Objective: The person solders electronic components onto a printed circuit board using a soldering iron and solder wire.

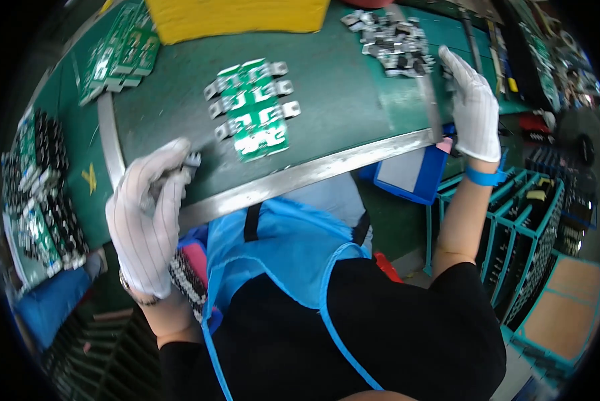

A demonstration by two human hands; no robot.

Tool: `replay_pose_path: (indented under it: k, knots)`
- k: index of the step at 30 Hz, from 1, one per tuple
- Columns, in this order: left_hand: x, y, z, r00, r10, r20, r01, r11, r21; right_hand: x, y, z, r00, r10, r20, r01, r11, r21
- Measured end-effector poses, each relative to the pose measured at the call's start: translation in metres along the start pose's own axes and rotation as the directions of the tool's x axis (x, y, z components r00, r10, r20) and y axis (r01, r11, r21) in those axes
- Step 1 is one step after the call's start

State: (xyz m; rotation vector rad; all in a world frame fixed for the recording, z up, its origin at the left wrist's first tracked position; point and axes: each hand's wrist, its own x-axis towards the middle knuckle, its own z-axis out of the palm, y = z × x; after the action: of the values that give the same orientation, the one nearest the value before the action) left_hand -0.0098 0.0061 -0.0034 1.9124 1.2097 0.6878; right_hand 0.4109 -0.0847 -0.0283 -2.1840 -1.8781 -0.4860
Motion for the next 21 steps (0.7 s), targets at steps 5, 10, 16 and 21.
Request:
replay_pose_path:
  k: [5, 10, 16, 21]
  knots:
    - [0.006, -0.029, 0.005, 0.974, 0.207, 0.089, -0.225, 0.925, 0.307, -0.001, 0.016, -0.006, 0.982, 0.062, 0.177, -0.057, 0.998, -0.037]
    - [0.003, -0.033, 0.013, 0.946, 0.305, -0.105, -0.259, 0.912, 0.319, -0.008, -0.041, -0.013, 0.985, 0.167, -0.033, -0.162, 0.979, 0.122]
    - [0.003, -0.031, 0.016, 0.932, 0.362, -0.026, -0.314, 0.840, 0.443, -0.022, -0.156, 0.006, 0.990, 0.025, 0.138, -0.130, 0.528, 0.839]
    - [0.002, -0.010, 0.043, 0.919, 0.393, -0.019, -0.362, 0.864, 0.349, -0.007, -0.157, 0.002, 0.965, -0.260, -0.019, 0.214, 0.749, 0.627]
